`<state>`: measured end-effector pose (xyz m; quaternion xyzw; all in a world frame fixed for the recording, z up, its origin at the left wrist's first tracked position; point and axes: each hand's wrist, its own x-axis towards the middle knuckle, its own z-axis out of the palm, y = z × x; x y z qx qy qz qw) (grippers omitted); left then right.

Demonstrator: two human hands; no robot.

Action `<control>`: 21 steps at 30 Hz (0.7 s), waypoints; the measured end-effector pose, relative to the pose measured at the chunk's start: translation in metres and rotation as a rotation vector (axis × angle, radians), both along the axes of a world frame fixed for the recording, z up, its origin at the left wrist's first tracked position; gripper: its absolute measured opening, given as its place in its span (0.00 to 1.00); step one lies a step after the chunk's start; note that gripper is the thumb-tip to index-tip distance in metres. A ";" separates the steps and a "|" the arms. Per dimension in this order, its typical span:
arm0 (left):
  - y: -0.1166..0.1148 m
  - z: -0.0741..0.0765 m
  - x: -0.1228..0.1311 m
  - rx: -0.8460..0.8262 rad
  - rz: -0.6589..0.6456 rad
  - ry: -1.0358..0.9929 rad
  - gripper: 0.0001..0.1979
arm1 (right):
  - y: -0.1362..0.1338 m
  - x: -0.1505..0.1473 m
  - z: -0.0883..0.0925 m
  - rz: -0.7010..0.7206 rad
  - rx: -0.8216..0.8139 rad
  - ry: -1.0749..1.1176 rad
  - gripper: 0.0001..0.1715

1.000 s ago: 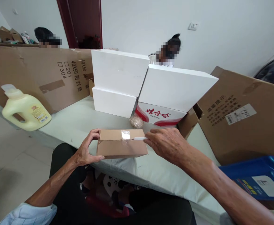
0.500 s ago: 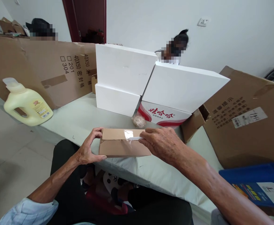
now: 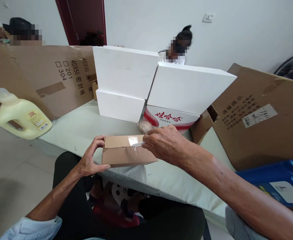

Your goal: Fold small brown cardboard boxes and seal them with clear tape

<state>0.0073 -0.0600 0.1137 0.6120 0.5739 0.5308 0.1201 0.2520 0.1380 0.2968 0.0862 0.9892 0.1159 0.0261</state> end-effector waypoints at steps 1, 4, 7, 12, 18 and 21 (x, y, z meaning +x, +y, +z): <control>0.000 0.000 0.000 -0.003 0.004 0.003 0.35 | -0.001 0.000 0.000 -0.010 -0.006 -0.017 0.28; 0.000 0.000 -0.001 0.000 0.000 0.007 0.34 | -0.001 0.000 -0.001 -0.039 -0.009 -0.048 0.27; 0.000 0.000 0.000 0.002 -0.008 -0.002 0.35 | -0.001 0.000 -0.001 -0.021 -0.016 -0.019 0.28; 0.001 -0.001 0.001 0.005 -0.006 -0.012 0.35 | 0.000 0.000 -0.002 0.016 -0.061 0.035 0.29; 0.001 -0.001 0.001 0.010 -0.005 -0.025 0.36 | -0.002 -0.005 -0.004 -0.019 -0.040 -0.007 0.24; 0.001 -0.002 0.001 0.016 -0.001 -0.027 0.36 | -0.007 -0.013 -0.001 -0.047 -0.024 -0.041 0.22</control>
